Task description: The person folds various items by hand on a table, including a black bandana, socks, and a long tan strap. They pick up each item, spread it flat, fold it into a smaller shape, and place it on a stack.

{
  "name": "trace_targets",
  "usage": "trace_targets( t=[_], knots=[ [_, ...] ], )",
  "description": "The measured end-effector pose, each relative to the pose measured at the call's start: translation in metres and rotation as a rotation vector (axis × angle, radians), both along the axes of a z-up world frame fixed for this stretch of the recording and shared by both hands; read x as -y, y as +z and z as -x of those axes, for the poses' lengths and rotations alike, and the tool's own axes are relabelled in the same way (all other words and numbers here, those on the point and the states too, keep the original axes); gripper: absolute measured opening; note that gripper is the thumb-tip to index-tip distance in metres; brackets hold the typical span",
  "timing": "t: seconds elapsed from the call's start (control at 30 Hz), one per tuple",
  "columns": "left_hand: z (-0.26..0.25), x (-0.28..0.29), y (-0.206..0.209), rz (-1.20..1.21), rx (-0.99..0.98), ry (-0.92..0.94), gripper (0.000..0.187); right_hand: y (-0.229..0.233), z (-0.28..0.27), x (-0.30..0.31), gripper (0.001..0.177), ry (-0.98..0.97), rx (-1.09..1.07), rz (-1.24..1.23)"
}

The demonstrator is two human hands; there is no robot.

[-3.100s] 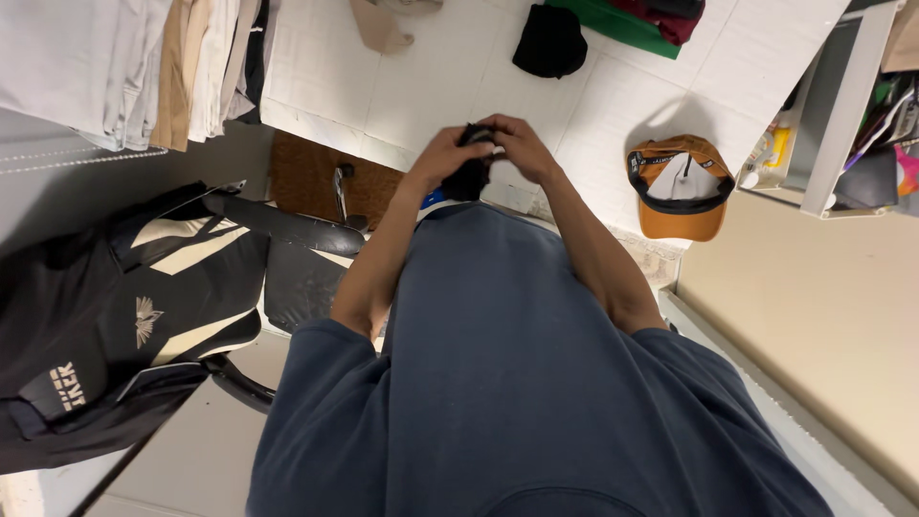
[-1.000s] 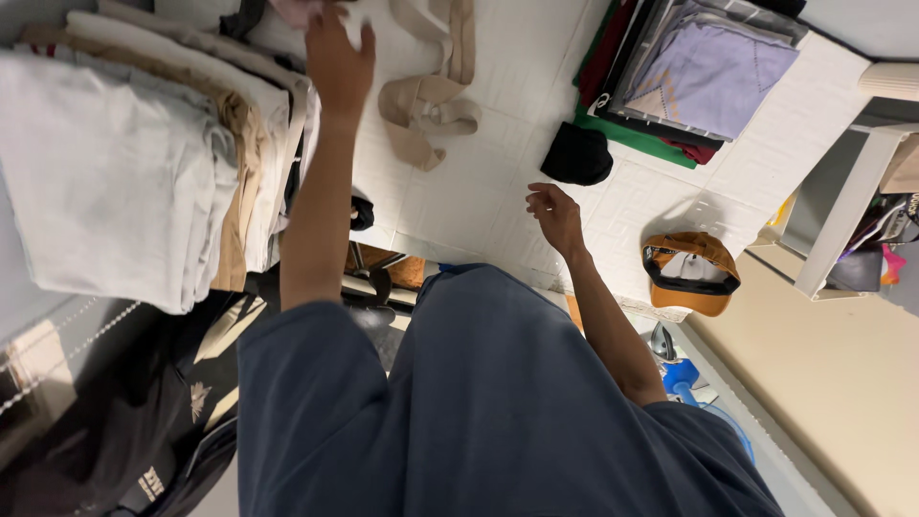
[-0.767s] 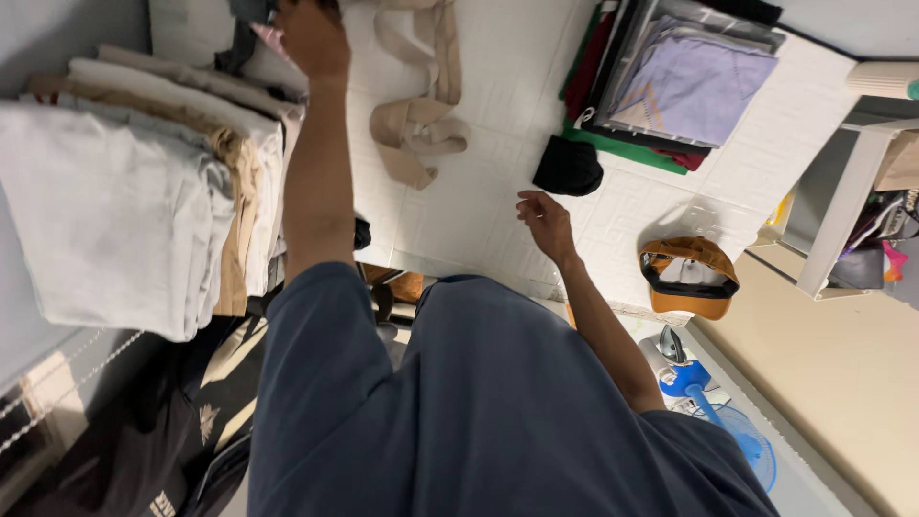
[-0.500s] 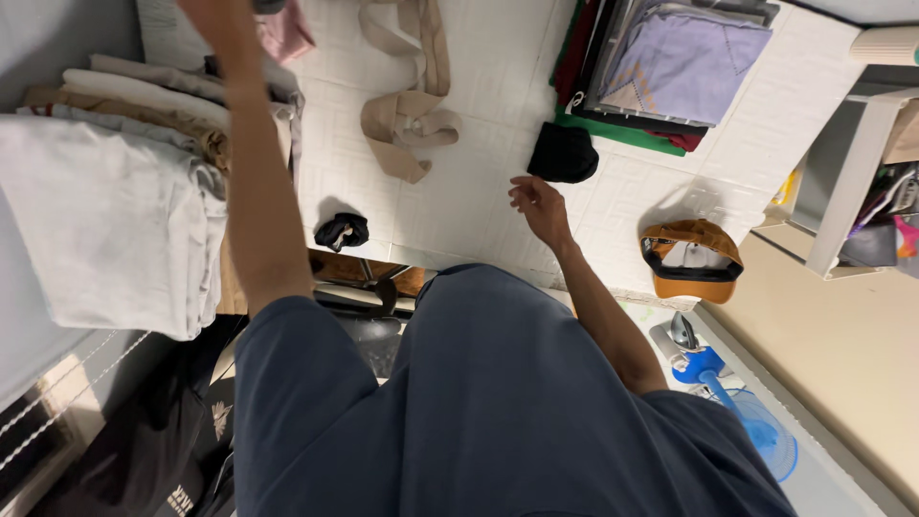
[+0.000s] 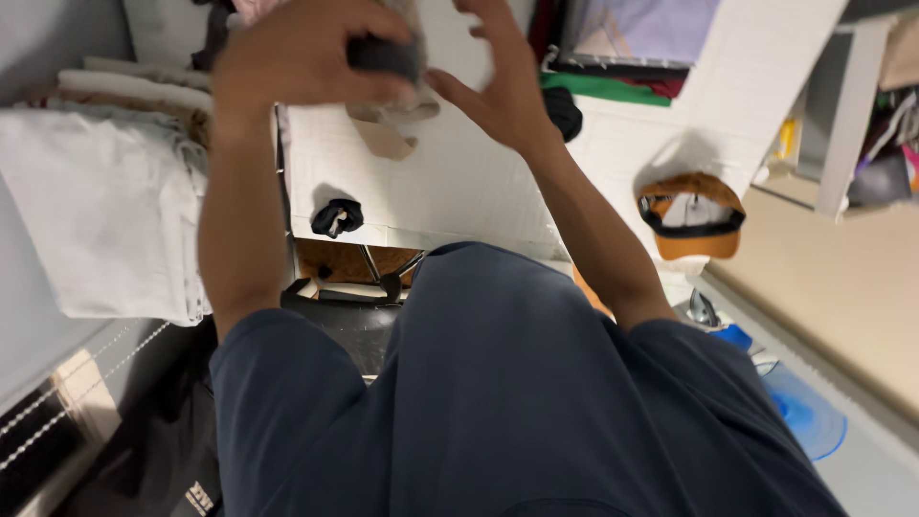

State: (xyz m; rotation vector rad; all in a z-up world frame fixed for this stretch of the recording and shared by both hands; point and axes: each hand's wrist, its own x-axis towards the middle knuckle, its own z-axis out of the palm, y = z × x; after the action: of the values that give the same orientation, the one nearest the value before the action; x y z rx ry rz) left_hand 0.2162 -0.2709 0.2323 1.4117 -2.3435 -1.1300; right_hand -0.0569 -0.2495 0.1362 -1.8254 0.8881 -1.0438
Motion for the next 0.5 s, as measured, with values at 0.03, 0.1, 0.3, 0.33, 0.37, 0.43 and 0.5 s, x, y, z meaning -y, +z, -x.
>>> trace_targets(
  t=[0.03,0.1,0.3,0.33,0.37,0.43,0.5],
  knots=[
    [0.009,0.000,-0.006,-0.060,-0.126,-0.100,0.038,-0.006,-0.002,0.005,0.059,-0.024,-0.102,0.012],
    [0.022,-0.013,-0.029,-0.025,-0.274,-0.009,0.030,-0.031,0.002,0.004,0.053,-0.072,-0.305,0.031],
    [0.027,-0.061,-0.125,0.549,-0.123,0.625,0.025,-0.096,0.085,-0.047,0.043,-0.305,-0.258,-0.117],
    [0.029,-0.067,-0.137,0.523,-0.078,0.634,0.027,-0.098,0.095,-0.049,0.038,-0.277,-0.274,-0.220],
    [0.036,-0.071,-0.147,0.498,-0.039,0.637,0.029,-0.097,0.107,-0.050,0.034,-0.253,-0.293,-0.322],
    [0.049,-0.077,-0.157,0.444,0.036,0.634,0.033,-0.090,0.124,-0.053,0.028,-0.235,-0.199,-0.508],
    [0.062,-0.081,-0.154,0.386,0.021,0.645,0.029,-0.079,0.140,-0.052,0.024,-0.240,0.032,-0.664]
  ],
)
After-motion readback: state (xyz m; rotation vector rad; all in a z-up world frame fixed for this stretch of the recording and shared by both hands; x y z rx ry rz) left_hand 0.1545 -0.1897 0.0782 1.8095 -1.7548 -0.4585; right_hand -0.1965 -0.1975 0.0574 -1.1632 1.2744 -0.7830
